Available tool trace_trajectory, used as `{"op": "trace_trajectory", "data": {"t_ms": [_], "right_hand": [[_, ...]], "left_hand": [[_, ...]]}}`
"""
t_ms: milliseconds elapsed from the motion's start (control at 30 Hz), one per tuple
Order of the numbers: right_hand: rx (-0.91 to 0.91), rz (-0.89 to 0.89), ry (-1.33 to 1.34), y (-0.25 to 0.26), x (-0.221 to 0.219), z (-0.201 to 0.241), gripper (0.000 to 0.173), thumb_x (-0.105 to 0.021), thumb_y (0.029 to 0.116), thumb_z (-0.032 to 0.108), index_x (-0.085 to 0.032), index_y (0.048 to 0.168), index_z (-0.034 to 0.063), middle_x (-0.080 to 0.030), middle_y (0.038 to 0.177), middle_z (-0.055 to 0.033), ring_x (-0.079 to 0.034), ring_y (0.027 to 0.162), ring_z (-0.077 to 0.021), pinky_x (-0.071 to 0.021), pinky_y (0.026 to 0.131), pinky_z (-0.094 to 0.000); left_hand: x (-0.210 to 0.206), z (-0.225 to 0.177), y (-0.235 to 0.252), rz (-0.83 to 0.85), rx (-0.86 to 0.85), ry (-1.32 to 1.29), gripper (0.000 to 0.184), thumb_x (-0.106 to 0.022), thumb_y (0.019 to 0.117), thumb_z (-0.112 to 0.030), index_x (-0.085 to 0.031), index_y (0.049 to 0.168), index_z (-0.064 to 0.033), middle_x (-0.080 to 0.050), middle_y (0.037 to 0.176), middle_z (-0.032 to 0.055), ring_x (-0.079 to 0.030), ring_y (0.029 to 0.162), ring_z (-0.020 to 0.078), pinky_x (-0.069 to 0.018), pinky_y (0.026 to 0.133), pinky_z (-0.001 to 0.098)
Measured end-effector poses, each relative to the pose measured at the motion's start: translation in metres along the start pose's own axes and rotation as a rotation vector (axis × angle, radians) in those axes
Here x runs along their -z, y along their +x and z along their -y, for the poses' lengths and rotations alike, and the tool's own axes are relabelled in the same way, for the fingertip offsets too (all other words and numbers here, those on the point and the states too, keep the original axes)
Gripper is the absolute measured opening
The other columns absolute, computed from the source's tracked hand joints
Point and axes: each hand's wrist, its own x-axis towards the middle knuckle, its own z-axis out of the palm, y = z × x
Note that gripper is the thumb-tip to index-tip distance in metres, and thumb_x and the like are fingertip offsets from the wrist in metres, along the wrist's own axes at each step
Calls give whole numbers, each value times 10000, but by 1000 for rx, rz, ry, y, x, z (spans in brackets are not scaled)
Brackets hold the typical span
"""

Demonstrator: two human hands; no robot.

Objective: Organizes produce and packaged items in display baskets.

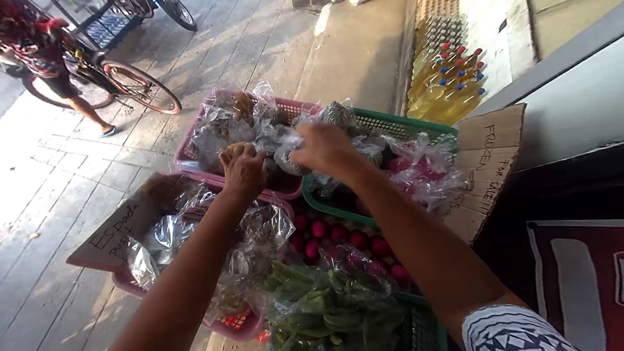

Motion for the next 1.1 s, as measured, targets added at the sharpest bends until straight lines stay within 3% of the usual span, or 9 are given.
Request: {"op": "trace_trajectory", "data": {"t_ms": [133, 267, 367, 467, 633, 767, 833, 967, 1100], "right_hand": [[-133, -290, 154, -18, 70, -55, 368, -758, 891, 305, -703, 1113, 16, -701, 1029, -210, -679, 969, -380, -523, 837, -643], [-294, -541, -10, -17, 71, -86, 427, -695, 902, 213, -618, 1251, -20, -684, 1140, -275, -661, 1092, -454, -491, 916, -653], [-326, -415, -21, -4, 19, -109, 568, -695, 929, 190, -498, 1396, -65, -602, 1269, -353, -624, 1138, -533, -494, 930, -694], [-375, -225, -67, 1, -27, -108, 800, -758, 923, 224, -309, 1487, -123, -329, 1495, -417, -562, 1177, -601, -511, 935, -684], [-427, -123, -153, 5, -31, -99, 793, -697, 931, 123, -223, 1507, -146, -245, 1548, -409, -507, 1265, -592, -516, 967, -633], [-341, -37, 42, -2, 12, -127, 567, -694, 977, 253, -497, 1411, -54, -534, 1382, -343, -566, 1236, -525, -435, 996, -722], [-320, -102, 247, -12, 34, -147, 396, -620, 1031, 294, -651, 1303, 8, -651, 1286, -249, -614, 1213, -408, -450, 1023, -646], [-413, -425, 744, -48, 53, -154, 284, -543, 1053, 204, -596, 1253, 9, -688, 1117, -87, -724, 927, -145, -620, 827, -329], [-306, -213, 1166, -74, 27, -100, 413, -397, 1109, 308, -437, 1421, 41, -675, 1154, -126, -741, 917, -242, -641, 803, -419]], "left_hand": [[-7, -4, 4, 21, -220, 65, 308, -751, 862, -150, -737, 1169, -136, -701, 1207, 78, -595, 1177, 384, -373, 974, 687], [-10, -14, 11, 256, -154, 184, 400, -726, 878, -163, -692, 1276, -175, -679, 1261, 69, -586, 1199, 362, -326, 1040, 674], [-3, -23, 17, 351, -92, 226, 456, -773, 829, -136, -678, 1274, -137, -667, 1241, 110, -590, 1182, 375, -336, 1043, 674], [1, -33, 22, 425, -58, 303, 469, -719, 845, -39, -650, 1307, -81, -640, 1287, 122, -579, 1210, 362, -327, 1089, 644], [-8, -42, 34, 479, -95, 421, 308, -590, 912, 70, -668, 1205, 12, -610, 1298, 202, -579, 1218, 383, -369, 1085, 605], [0, -37, 31, 411, -209, 378, 353, -722, 814, 23, -660, 1162, 34, -680, 1122, 226, -644, 1079, 414, -436, 975, 609], [13, -32, 25, 335, -211, 289, 446, -810, 746, -56, -660, 1159, 17, -670, 1133, 211, -643, 1070, 418, -479, 883, 607], [59, -42, 4, 100, -137, 85, 531, -870, 741, -228, -654, 1157, 22, -663, 1176, 242, -624, 1125, 473, -509, 851, 651], [86, -89, -3, -216, -153, -41, 491, -814, 800, -289, -618, 1144, 2, -632, 1196, 251, -651, 1042, 468, -542, 708, 597]]}}
